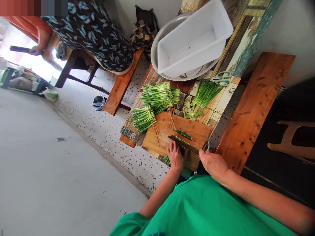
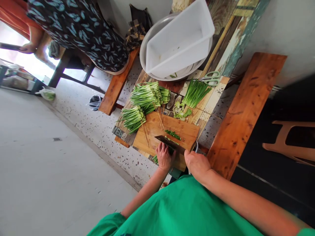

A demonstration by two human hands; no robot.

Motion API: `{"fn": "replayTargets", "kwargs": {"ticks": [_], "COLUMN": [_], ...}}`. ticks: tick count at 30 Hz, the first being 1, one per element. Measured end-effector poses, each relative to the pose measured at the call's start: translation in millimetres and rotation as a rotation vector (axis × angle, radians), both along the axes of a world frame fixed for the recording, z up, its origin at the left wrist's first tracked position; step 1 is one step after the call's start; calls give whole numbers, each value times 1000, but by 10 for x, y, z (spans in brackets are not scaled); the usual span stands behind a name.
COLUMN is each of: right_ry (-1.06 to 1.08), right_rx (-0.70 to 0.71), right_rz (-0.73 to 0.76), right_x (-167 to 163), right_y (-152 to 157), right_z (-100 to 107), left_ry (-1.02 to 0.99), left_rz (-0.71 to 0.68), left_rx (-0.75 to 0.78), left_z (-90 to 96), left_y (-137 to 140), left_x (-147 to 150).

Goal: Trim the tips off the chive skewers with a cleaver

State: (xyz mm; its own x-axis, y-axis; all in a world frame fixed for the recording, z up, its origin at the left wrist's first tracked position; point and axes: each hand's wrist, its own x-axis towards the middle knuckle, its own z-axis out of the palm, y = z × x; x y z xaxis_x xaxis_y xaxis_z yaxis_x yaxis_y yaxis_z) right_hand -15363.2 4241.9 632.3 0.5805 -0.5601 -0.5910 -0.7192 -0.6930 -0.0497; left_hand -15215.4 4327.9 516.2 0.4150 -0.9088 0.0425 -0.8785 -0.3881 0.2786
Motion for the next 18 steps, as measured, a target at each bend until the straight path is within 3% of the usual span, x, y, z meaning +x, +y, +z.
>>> {"fn": "replayTargets", "kwargs": {"ticks": [11,18], "right_ry": [-119,-231], "right_rx": [45,-65], "right_rz": [-31,37], "right_x": [135,22], "right_y": [-190,-349], "right_z": [-136,-117], "left_ry": [-7,-21], "left_rz": [19,32], "left_rx": [-29,12], "left_z": [33,67], "left_y": [-28,-126], "left_x": [34,19]}}
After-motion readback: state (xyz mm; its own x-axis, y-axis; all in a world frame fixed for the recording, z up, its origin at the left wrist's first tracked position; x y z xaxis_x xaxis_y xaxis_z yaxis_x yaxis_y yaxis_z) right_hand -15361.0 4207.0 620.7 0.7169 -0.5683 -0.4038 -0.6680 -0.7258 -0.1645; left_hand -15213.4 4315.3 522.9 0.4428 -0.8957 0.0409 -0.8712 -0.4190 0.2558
